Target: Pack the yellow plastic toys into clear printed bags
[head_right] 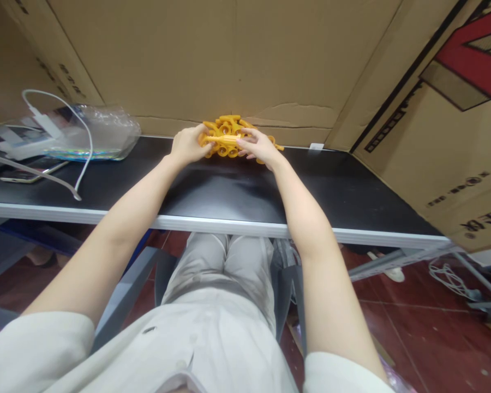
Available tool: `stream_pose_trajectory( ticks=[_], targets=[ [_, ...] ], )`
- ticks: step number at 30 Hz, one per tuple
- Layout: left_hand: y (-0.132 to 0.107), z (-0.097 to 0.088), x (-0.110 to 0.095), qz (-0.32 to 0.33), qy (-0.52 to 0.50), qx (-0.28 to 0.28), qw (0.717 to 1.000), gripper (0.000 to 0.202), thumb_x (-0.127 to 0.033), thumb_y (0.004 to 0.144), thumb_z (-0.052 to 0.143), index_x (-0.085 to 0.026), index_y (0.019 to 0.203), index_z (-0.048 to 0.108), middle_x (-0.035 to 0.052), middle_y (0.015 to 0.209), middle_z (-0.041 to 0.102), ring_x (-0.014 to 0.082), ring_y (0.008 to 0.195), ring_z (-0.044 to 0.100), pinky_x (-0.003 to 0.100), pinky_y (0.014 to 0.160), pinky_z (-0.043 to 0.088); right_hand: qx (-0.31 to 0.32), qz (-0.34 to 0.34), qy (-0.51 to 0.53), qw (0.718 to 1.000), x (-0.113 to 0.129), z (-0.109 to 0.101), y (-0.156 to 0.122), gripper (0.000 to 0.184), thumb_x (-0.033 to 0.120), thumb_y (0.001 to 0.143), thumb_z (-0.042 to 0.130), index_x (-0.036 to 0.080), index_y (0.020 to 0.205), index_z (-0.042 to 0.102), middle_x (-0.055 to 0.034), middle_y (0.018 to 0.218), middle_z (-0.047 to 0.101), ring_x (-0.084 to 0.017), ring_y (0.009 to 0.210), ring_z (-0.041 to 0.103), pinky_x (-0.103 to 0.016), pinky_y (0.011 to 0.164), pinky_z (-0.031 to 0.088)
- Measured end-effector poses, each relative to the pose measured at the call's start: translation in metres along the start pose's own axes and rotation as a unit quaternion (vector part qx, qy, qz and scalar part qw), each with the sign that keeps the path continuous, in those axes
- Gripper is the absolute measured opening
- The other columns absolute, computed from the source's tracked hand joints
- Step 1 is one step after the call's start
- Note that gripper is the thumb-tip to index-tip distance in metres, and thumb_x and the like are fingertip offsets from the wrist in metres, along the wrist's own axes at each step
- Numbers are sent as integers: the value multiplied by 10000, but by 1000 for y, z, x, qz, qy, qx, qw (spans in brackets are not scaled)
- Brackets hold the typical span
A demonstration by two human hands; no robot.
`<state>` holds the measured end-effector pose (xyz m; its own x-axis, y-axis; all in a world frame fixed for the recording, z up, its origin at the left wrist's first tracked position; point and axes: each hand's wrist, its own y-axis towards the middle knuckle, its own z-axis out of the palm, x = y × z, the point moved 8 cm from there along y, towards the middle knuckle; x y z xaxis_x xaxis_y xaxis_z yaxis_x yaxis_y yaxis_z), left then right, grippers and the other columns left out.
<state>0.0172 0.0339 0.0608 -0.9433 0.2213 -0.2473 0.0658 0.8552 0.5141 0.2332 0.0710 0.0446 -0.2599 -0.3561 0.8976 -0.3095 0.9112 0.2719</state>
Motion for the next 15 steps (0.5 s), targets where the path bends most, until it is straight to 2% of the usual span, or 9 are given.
stream_pose_trajectory(
  ticks=[2, 5, 15],
  targets=[
    [0, 0, 0, -3, 3, 3, 1000, 458, -365, 911, 663, -265, 1357, 680, 125, 1256, 752, 372, 1231, 672, 460, 1028, 508, 16, -22, -16, 1000, -1, -1, 1, 728, 590, 815, 893, 266, 1415, 640, -98, 1281, 738, -245, 978, 803, -380, 840, 677],
    [0, 0, 0, 3, 0, 0, 1000, 459, -381, 910, 674, -265, 1354, 685, 126, 1245, 756, 375, 1225, 674, 463, 1023, 512, 30, -37, -25, 999, -4, 0, 4, 756, 594, 776, 914, 280, 1407, 641, -91, 1292, 727, -270, 1016, 802, -425, 892, 682],
    [-2, -2, -3, -7, 8, 14, 1000, 450, -425, 936, 667, -255, 1352, 686, 129, 1273, 755, 371, 1223, 680, 457, 1026, 512, 19, -35, -24, 999, -9, 0, 11, 591, 543, 815, 900, 238, 1275, 687, -101, 1234, 737, -249, 957, 803, -416, 871, 693]
  ],
)
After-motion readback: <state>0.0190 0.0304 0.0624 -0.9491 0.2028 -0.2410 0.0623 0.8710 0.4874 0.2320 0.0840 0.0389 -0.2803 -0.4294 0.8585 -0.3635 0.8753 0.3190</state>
